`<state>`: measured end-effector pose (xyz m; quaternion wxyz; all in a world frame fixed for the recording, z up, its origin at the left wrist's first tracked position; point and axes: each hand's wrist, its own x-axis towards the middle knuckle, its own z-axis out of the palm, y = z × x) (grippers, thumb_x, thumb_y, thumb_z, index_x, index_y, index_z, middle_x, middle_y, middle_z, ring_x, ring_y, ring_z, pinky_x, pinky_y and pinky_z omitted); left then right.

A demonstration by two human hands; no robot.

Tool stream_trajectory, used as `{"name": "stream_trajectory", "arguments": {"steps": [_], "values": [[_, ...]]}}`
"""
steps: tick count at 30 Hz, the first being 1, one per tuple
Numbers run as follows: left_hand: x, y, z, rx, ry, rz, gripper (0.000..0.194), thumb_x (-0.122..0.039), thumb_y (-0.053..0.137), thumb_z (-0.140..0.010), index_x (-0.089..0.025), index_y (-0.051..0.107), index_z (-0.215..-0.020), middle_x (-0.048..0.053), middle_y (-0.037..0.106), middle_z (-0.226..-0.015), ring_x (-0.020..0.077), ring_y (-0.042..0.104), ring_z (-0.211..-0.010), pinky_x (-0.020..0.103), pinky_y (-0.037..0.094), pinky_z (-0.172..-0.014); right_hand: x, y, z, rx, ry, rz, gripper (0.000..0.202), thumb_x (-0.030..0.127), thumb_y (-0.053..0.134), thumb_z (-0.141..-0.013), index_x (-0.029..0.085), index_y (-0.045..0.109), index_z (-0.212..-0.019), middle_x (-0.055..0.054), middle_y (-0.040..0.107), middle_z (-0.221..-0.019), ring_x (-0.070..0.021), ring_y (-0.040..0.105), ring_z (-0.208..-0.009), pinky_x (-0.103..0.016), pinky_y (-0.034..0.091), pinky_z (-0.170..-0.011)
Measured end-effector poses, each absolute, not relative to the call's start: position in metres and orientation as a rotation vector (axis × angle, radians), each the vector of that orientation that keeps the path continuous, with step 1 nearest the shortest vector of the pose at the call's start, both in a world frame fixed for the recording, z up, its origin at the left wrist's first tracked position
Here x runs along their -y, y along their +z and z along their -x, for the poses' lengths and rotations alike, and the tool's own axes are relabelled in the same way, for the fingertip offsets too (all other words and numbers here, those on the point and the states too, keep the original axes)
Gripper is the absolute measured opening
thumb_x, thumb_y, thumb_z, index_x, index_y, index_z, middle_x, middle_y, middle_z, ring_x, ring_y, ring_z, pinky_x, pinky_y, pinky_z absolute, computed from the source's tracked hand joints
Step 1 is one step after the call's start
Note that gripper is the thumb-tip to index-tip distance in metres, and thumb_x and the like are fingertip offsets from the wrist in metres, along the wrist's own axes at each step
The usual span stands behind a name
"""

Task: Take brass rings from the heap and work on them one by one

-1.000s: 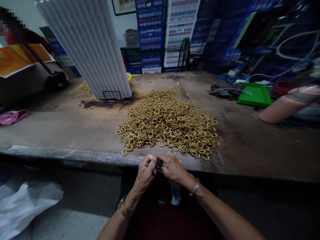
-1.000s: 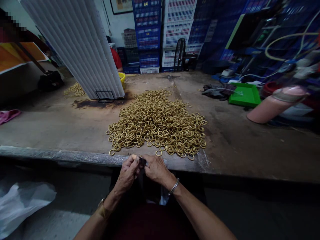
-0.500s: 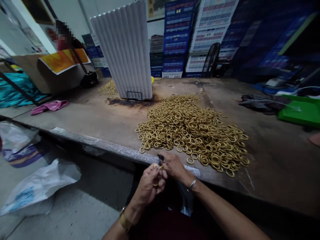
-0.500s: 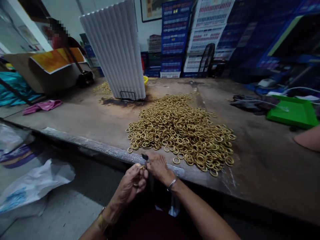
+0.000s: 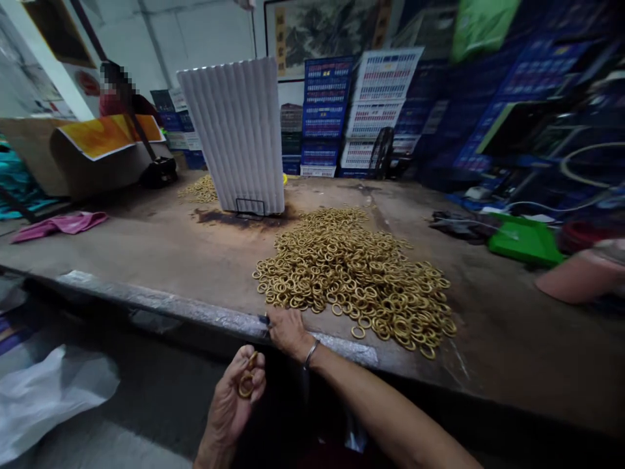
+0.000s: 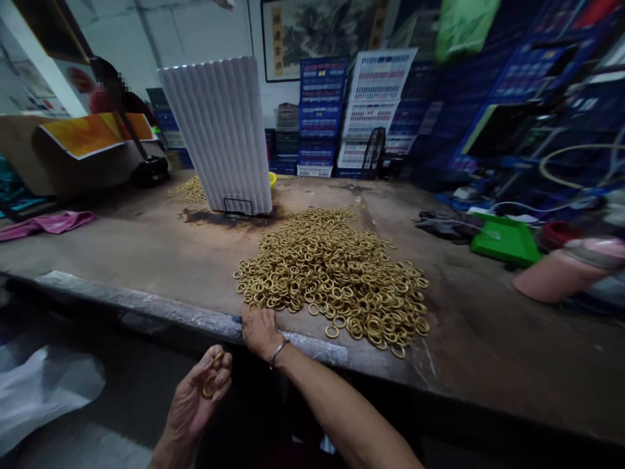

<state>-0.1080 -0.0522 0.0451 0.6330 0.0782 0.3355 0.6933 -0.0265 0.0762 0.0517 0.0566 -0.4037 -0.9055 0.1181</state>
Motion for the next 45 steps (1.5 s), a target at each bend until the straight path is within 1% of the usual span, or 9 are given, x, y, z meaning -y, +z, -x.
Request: {"name": "stream_trajectory", "arguments": {"steps": [7,10,13,15,19,25,32,38,45], "values": [[0.035,0.043,0.102,-0.767,1.478,-0.141,0.033,-0.012,0.067,-0.061,-0.017,0.055,-0.091,0.002,0.055,-0.074,0.0098,0.052,-0.061,0.016,0.038,-0.044,-0.079,0.043,-0.005,2.706,0.310,1.245,0.024,0.013,0.044,-0.072,0.016,0.051,-0.094,-0.008,0.063,-0.086,-0.0189,0.058,-0.075,-0.026,0.036,-0.062],[0.021,0.045,0.093,-0.748,1.417,-0.138,0.027,-0.014,0.066,-0.064,-0.015,0.056,-0.088,0.003,0.056,-0.074,0.0102,0.052,-0.061,0.015,0.037,-0.041,-0.088,0.041,-0.034,2.564,0.419,1.338,0.022,0.015,0.047,-0.071,0.017,0.053,-0.091,-0.006,0.063,-0.081,-0.0167,0.057,-0.073,-0.025,0.035,-0.061],[0.004,0.046,0.077,-0.776,1.360,-0.137,0.015,-0.019,0.066,-0.067,-0.013,0.056,-0.077,0.004,0.056,-0.075,0.0096,0.053,-0.061,0.014,0.035,-0.039,-0.097,0.042,-0.063,2.207,0.723,1.391,0.011,0.022,0.044,-0.076,0.018,0.054,-0.079,-0.002,0.060,-0.071,-0.0119,0.053,-0.066,-0.021,0.034,-0.059],[-0.008,0.047,0.063,-0.841,1.356,-0.187,0.017,-0.021,0.067,-0.067,-0.013,0.054,-0.073,0.002,0.056,-0.073,0.0090,0.053,-0.059,0.014,0.035,-0.039,-0.099,0.042,-0.080,1.904,0.993,1.320,0.014,0.025,0.043,-0.076,0.017,0.051,-0.068,0.001,0.056,-0.065,-0.0092,0.049,-0.060,-0.019,0.035,-0.056],[-0.029,0.050,0.034,-0.882,1.295,-0.321,0.025,-0.026,0.068,-0.066,-0.016,0.051,-0.081,-0.002,0.054,-0.068,0.0080,0.053,-0.056,0.013,0.033,-0.038,-0.093,0.046,-0.104,1.367,1.585,1.172,0.019,0.035,0.049,-0.072,0.019,0.041,-0.065,0.009,0.035,-0.048,-0.0042,0.028,-0.037,-0.017,0.024,-0.037],[-0.044,0.051,0.008,-0.985,1.203,-0.482,0.034,-0.038,0.065,-0.068,-0.018,0.050,-0.091,-0.004,0.051,-0.063,0.0043,0.044,-0.045,0.012,0.026,-0.036,-0.082,0.053,-0.122,1.108,1.878,0.983,0.030,0.042,0.058,-0.066,0.019,0.041,-0.069,0.011,0.034,-0.048,-0.0010,0.024,-0.034,-0.014,0.017,-0.032],[-0.046,0.046,0.000,-1.137,1.207,-0.768,0.026,-0.040,0.057,-0.073,-0.016,0.049,-0.069,-0.007,0.038,-0.050,0.0036,0.030,-0.039,0.015,0.024,-0.037,-0.081,0.046,-0.127,1.182,1.801,1.033,0.029,0.043,0.055,-0.070,0.018,0.041,-0.069,0.011,0.037,-0.047,-0.0016,0.025,-0.034,-0.014,0.020,-0.033],[-0.042,0.054,-0.005,-1.268,1.326,-1.168,0.021,-0.033,0.059,-0.072,-0.015,0.056,-0.061,-0.002,0.049,-0.058,0.0099,0.044,-0.058,0.019,0.037,-0.057,-0.084,0.046,-0.126,1.528,1.446,1.237,0.026,0.039,0.051,-0.072,0.017,0.046,-0.060,0.007,0.041,-0.046,-0.0047,0.035,-0.042,-0.016,0.028,-0.040],[-0.036,0.055,-0.004,-1.067,1.054,-0.777,0.028,-0.045,0.053,-0.075,-0.018,0.047,-0.070,-0.007,0.040,-0.052,0.0035,0.028,-0.037,0.015,0.022,-0.035,-0.081,0.048,-0.125,1.480,1.528,1.274,0.023,0.038,0.050,-0.072,0.017,0.048,-0.062,0.007,0.043,-0.045,-0.0044,0.032,-0.038,-0.017,0.024,-0.037]]}}
